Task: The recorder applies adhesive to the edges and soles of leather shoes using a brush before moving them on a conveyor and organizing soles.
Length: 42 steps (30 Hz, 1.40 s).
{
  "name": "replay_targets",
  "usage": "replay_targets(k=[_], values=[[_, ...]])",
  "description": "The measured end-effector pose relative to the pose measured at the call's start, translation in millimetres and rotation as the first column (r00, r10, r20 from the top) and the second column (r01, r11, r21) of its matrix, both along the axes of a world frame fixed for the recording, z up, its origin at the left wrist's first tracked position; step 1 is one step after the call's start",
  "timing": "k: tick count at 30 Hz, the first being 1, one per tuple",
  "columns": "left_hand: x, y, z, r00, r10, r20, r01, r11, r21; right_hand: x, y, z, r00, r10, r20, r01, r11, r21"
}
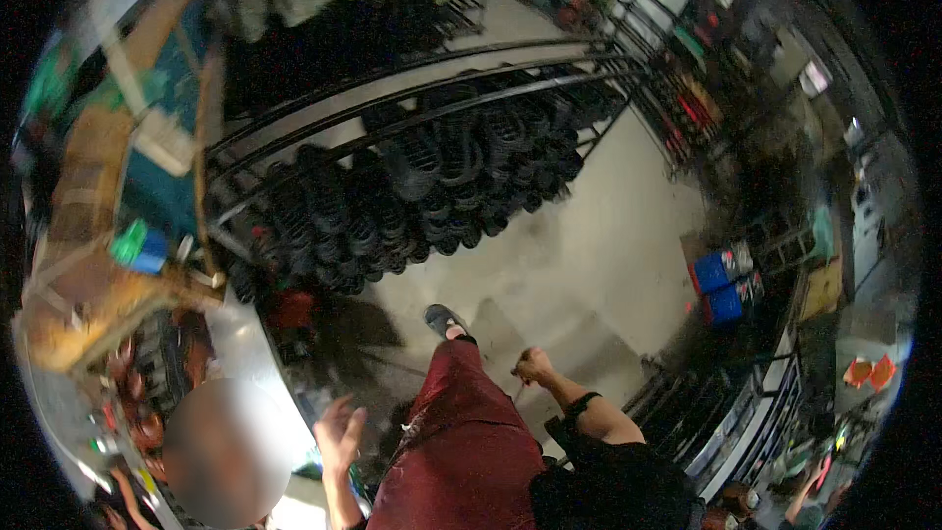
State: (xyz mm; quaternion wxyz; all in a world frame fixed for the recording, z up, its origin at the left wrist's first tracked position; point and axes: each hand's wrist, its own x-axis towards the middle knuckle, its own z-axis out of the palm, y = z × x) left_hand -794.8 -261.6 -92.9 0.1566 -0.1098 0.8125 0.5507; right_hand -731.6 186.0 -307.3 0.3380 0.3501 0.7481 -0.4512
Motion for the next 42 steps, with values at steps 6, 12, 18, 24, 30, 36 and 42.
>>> replay_targets(k=[6, 12, 18, 24, 30, 36, 42], values=[[-215, 296, -7, 0.83, -0.428, -0.358, 0.463, 0.886, 0.013, -233, 88, 0, 0.785, -0.54, -0.303, 0.439, 0.831, -0.343], [-344, 512, -3, 0.62, -0.446, -0.646, 0.373, 0.891, -0.258, -431, 214, 36, 0.143, -0.989, -0.033, 0.706, 0.125, -0.697], [-449, 577, -77, 0.989, -0.034, -0.14, 0.006, 0.981, -0.196, -473, 216, 54, 0.373, -0.747, -0.549, 0.231, 0.649, -0.725], [-431, 567, -38, 0.995, 0.09, 0.046, -0.097, 0.977, 0.192, -443, 260, 35, 0.71, -0.699, 0.082, 0.26, 0.152, -0.954], [-329, 514, -14, 0.967, -0.2, 0.158, 0.134, 0.926, 0.352, -300, 237, 5, 0.526, -0.849, 0.058, 0.384, 0.176, -0.906], [-300, 436, -87, 0.435, -0.51, 0.742, -0.243, 0.727, 0.642, -189, 163, 122, 0.455, -0.885, -0.096, 0.752, 0.44, -0.491], [-230, 334, -100, 0.517, -0.285, 0.807, -0.421, 0.736, 0.53, -179, 121, 126, 0.827, -0.557, -0.074, 0.515, 0.804, -0.298]])
